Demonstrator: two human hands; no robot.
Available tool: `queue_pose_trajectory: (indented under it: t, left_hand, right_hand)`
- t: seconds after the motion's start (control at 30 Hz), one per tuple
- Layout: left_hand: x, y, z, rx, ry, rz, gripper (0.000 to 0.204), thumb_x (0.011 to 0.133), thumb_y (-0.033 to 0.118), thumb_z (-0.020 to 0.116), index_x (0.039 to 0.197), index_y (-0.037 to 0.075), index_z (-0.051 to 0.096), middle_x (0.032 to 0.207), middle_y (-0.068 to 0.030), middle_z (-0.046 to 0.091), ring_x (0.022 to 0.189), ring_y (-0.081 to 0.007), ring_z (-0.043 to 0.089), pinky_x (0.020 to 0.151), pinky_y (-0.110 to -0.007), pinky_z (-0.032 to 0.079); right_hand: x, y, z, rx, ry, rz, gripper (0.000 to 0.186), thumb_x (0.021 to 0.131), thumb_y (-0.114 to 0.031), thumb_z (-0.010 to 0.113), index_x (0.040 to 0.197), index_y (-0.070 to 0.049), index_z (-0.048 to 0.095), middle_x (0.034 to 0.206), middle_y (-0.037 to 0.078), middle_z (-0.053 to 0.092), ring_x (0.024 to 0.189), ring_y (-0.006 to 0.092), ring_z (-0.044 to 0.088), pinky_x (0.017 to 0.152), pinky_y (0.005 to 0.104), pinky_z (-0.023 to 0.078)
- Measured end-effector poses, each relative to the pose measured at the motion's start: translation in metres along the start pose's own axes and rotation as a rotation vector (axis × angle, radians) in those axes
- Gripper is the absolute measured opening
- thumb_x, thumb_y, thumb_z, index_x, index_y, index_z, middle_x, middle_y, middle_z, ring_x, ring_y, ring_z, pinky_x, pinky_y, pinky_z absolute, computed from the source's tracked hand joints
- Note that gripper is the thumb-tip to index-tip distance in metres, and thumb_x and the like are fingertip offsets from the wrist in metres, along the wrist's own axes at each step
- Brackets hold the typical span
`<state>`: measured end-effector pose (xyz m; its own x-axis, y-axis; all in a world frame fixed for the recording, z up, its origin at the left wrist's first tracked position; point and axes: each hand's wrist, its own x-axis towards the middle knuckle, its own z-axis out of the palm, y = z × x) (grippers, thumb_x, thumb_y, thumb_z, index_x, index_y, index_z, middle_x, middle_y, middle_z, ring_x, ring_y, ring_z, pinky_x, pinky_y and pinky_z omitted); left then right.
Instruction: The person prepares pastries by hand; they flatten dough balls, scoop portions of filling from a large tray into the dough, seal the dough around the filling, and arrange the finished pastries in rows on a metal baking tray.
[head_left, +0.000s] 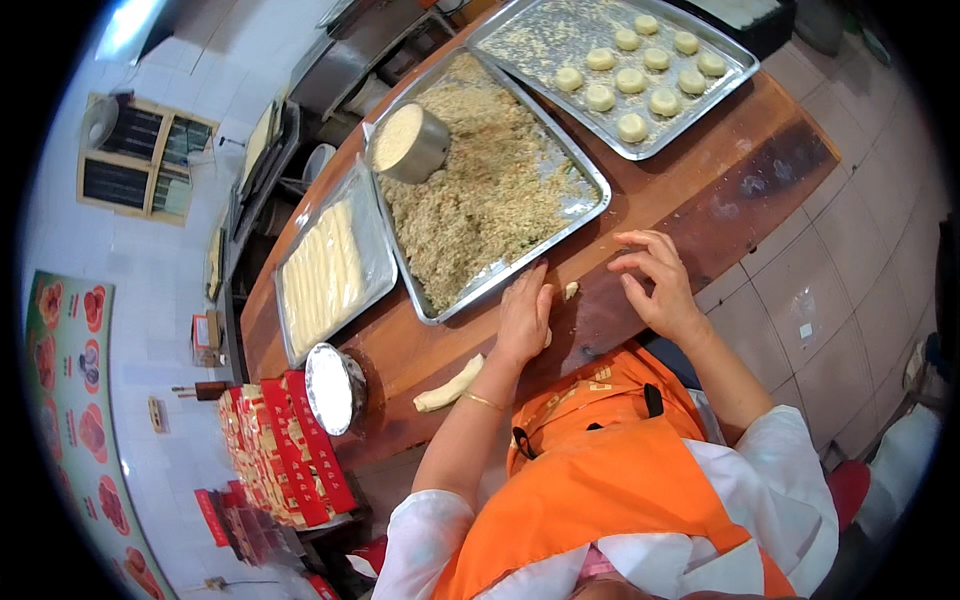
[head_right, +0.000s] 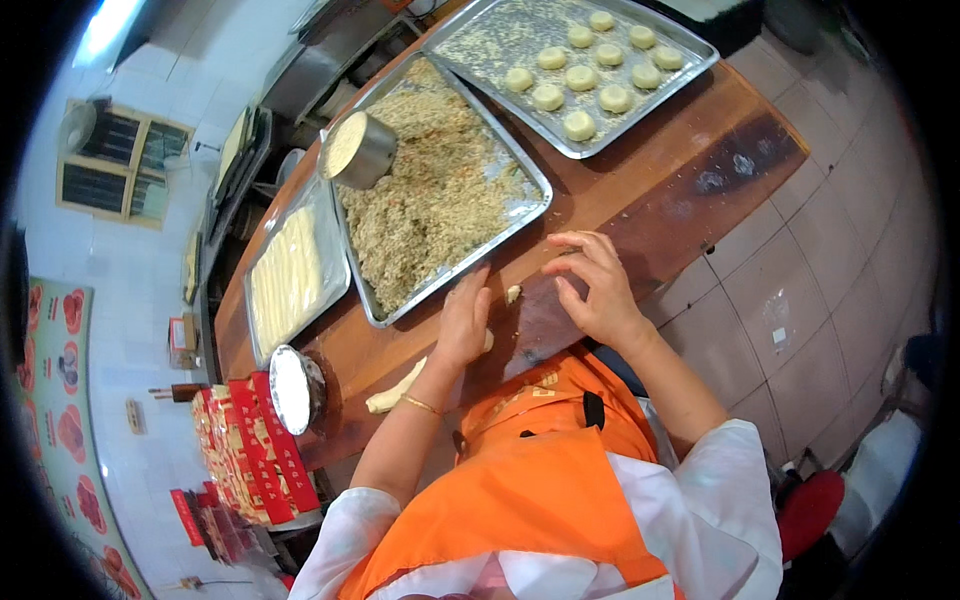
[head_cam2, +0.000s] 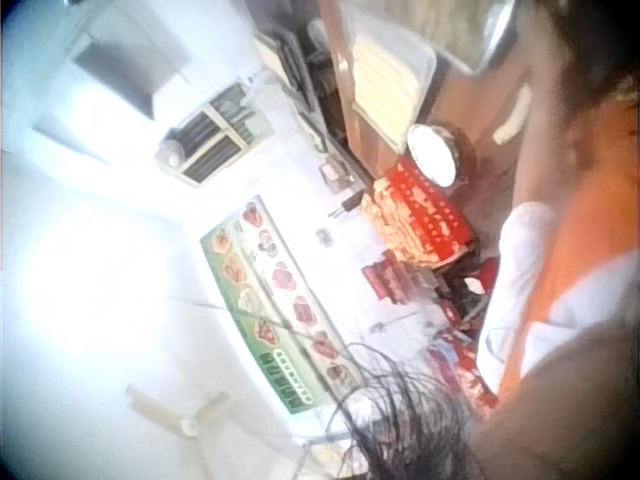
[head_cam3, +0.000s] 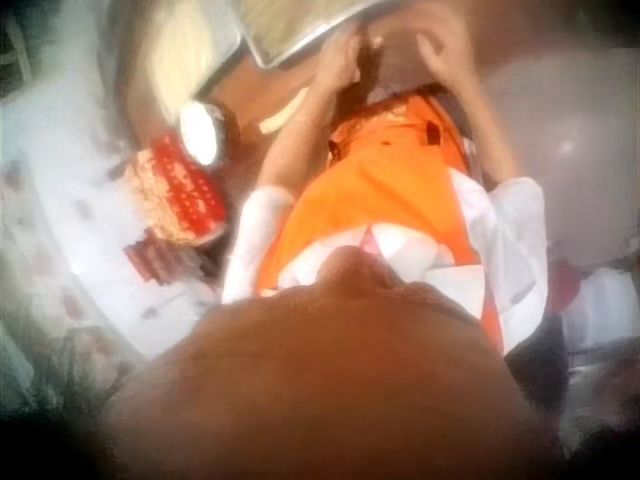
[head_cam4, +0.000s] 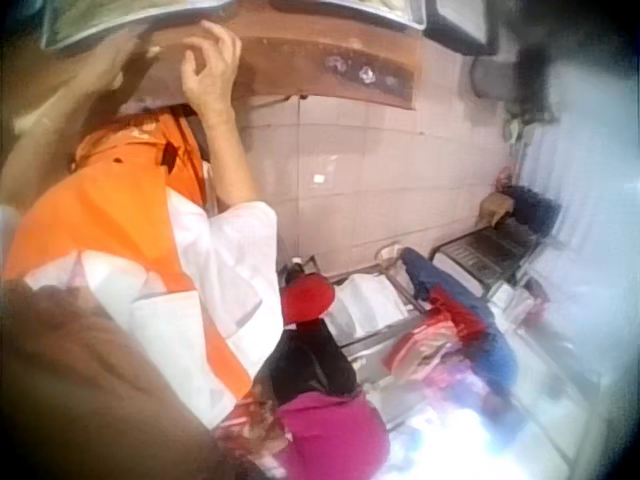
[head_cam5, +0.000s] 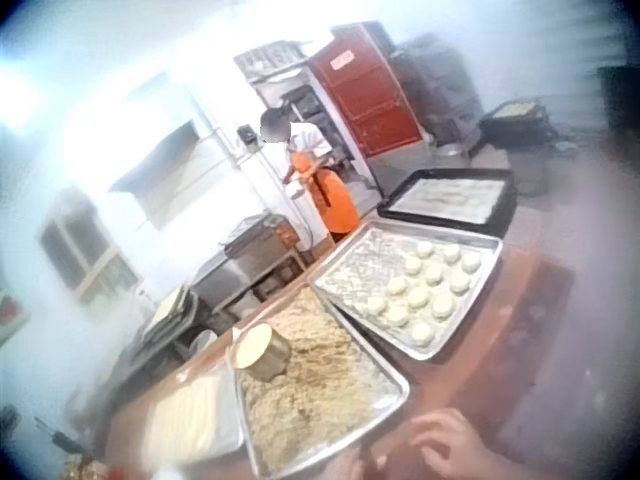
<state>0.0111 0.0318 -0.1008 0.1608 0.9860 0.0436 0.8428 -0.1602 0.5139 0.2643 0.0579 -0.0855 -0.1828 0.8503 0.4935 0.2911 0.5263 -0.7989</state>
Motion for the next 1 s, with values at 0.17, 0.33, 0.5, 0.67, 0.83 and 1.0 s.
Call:
queue_pose_trajectory:
  t: [0.17,0.33,0.5,0.67,0.83,1.0]
  left_hand:
    - [-0.002,-0.004,0.004,0.186,-0.098,-0.038,0.049,0.102,0.023,0.044,0.146,0.003,0.04,0.138,-0.0227,0.05,0.13,-0.0376,0.046,0.11,-0.051,0.03]
    - [-0.004,-0.003,0.006,0.25,-0.107,-0.037,0.053,0.1,0.023,0.048,0.149,0.006,0.036,0.138,-0.0217,0.05,0.13,-0.0374,0.045,0.111,-0.053,0.028]
    - [-0.005,-0.001,0.009,0.276,-0.118,-0.057,0.054,0.099,0.023,0.049,0.15,0.009,0.036,0.142,-0.0201,0.048,0.131,-0.0369,0.044,0.112,-0.054,0.026]
    - [-0.006,-0.008,0.014,0.318,-0.06,-0.026,0.054,0.1,0.028,0.049,0.149,0.01,0.037,0.142,-0.0189,0.048,0.13,-0.0351,0.046,0.11,-0.053,0.028]
    - [-0.003,-0.014,0.017,0.268,-0.023,-0.021,0.055,0.1,0.034,0.049,0.149,0.01,0.039,0.141,-0.0164,0.051,0.131,-0.033,0.046,0.11,-0.053,0.028]
    - [-0.024,-0.054,0.021,-0.345,0.033,-0.036,0.063,0.096,0.031,0.058,0.149,0.006,0.035,0.147,-0.0199,0.043,0.142,-0.0341,0.033,0.114,-0.051,0.026]
  right_hand:
    - [-0.012,0.019,-0.005,0.035,0.013,0.058,0.015,0.077,0.0,0.063,0.09,-0.005,0.067,0.122,0.012,0.061,0.119,0.0333,0.052,0.103,0.0425,0.04]
    - [-0.016,0.028,-0.001,0.052,0.011,0.078,0.014,0.078,0.002,0.062,0.089,-0.005,0.067,0.121,0.012,0.061,0.118,0.0339,0.052,0.102,0.0421,0.041]
    - [-0.016,0.027,0.001,0.042,0.009,0.079,0.013,0.078,0.002,0.063,0.089,-0.005,0.066,0.121,0.012,0.061,0.117,0.0339,0.053,0.101,0.0425,0.041]
    - [-0.013,0.015,0.0,0.037,0.015,0.079,0.012,0.079,0.001,0.063,0.089,-0.005,0.066,0.12,0.012,0.061,0.117,0.0338,0.053,0.101,0.0427,0.042]
    - [-0.01,-0.01,-0.008,-0.031,0.016,0.018,0.012,0.079,0.001,0.062,0.088,-0.005,0.067,0.121,0.012,0.061,0.117,0.0334,0.053,0.101,0.0421,0.041]
    - [-0.014,-0.029,-0.024,-0.087,-0.017,0.011,0.013,0.078,0.0,0.062,0.089,-0.005,0.068,0.123,0.013,0.061,0.119,0.0331,0.053,0.103,0.042,0.04]
